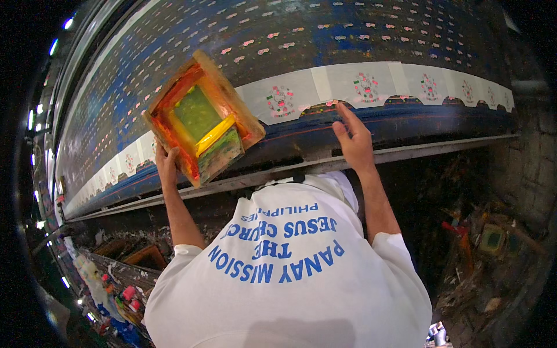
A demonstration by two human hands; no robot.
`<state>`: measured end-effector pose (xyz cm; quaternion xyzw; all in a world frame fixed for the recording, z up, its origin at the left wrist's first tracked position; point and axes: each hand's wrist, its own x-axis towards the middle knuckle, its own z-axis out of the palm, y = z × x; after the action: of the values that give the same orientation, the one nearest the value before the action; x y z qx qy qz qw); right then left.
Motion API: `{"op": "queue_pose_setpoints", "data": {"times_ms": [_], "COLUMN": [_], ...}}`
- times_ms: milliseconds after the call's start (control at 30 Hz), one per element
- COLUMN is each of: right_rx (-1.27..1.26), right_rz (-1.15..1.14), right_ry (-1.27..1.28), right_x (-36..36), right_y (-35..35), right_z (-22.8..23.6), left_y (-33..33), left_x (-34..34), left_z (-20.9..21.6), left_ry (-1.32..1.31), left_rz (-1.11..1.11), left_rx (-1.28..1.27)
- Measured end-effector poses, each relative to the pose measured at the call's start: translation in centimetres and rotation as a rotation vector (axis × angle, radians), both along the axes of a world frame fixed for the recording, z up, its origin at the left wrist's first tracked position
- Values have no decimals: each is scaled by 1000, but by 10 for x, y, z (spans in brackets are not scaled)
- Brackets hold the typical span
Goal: The person holds a wooden screen-printing frame with a green mesh and yellow border, then picks up a roll of clear tape and applies it to the frame's edge. The person continues to adjust the frame and tape while standing at a cluttered workbench.
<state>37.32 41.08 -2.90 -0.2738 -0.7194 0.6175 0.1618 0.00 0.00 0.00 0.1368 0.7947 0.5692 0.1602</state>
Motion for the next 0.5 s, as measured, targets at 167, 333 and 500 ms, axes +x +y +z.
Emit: {"op": "queue_pose_setpoints", "data": {"times_ms": [167, 333, 500], "right_rx": [1079, 858, 680], "right_rz": [35, 144, -71], "right_ry": [-722, -753, -408], "right_x": [17, 22, 25], "right_y": [-28, -34, -17], "right_z": [-22, 19, 59], "left_y": [54, 124, 162], "left_x": [17, 58, 80], "left_z": [-5, -13, -33], "left_ry": [-9, -8, 64], "left_rz": [-137, -305, -358], "left_rx": [-107, -181, -209]}}
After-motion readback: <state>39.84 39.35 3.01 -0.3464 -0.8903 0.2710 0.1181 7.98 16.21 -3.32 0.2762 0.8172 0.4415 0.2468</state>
